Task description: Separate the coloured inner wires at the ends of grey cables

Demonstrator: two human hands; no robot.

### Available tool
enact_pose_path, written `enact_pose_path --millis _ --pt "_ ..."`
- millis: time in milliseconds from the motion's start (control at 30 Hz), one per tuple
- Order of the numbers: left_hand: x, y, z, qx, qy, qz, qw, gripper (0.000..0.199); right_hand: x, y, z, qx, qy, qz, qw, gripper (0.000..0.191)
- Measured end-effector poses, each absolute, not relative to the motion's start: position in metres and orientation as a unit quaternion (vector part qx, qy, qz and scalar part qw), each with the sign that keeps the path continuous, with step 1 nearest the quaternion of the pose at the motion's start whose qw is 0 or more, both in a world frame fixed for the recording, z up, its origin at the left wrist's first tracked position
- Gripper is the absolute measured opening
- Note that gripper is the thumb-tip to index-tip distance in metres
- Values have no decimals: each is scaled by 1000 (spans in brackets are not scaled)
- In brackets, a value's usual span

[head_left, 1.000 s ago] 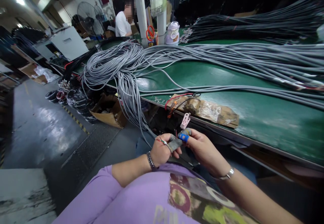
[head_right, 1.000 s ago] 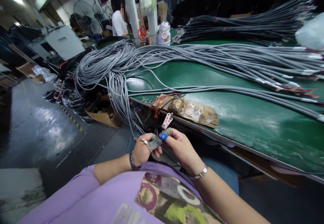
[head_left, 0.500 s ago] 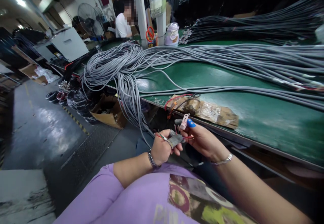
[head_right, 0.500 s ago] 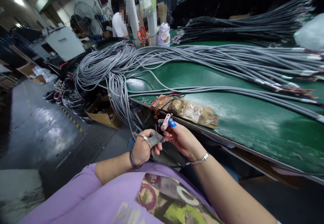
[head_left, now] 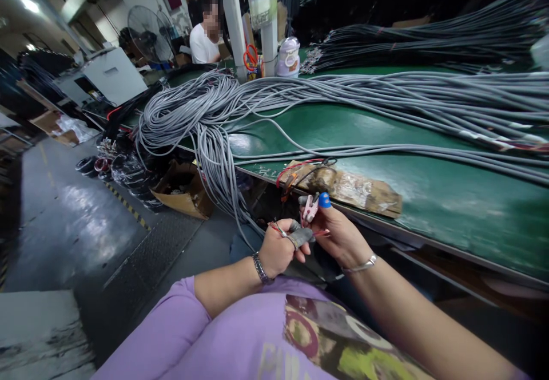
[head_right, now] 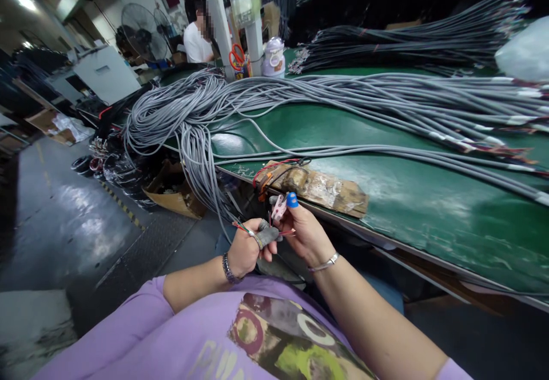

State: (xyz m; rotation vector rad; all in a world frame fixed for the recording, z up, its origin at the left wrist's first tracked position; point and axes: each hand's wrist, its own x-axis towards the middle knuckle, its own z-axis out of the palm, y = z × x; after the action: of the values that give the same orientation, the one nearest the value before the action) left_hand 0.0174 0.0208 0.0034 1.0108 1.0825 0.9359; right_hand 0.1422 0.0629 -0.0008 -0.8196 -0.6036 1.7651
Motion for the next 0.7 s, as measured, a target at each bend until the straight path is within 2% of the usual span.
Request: enact_pose_path --millis 267,433,633,700 --pt "11 17 2 447 477 419 631 37 146 56 -5 -315 -257 757 512 49" --pt "2 9 -5 445 491 424 618 38 158 33 -16 -327 -295 766 468 51" --pt "1 6 -16 458 489 430 605 38 154 7 -18 -413 -404 655 487 28" --pt "1 6 -16 467 480 413 617 38 152 7 -16 -437 -422 624 491 26"
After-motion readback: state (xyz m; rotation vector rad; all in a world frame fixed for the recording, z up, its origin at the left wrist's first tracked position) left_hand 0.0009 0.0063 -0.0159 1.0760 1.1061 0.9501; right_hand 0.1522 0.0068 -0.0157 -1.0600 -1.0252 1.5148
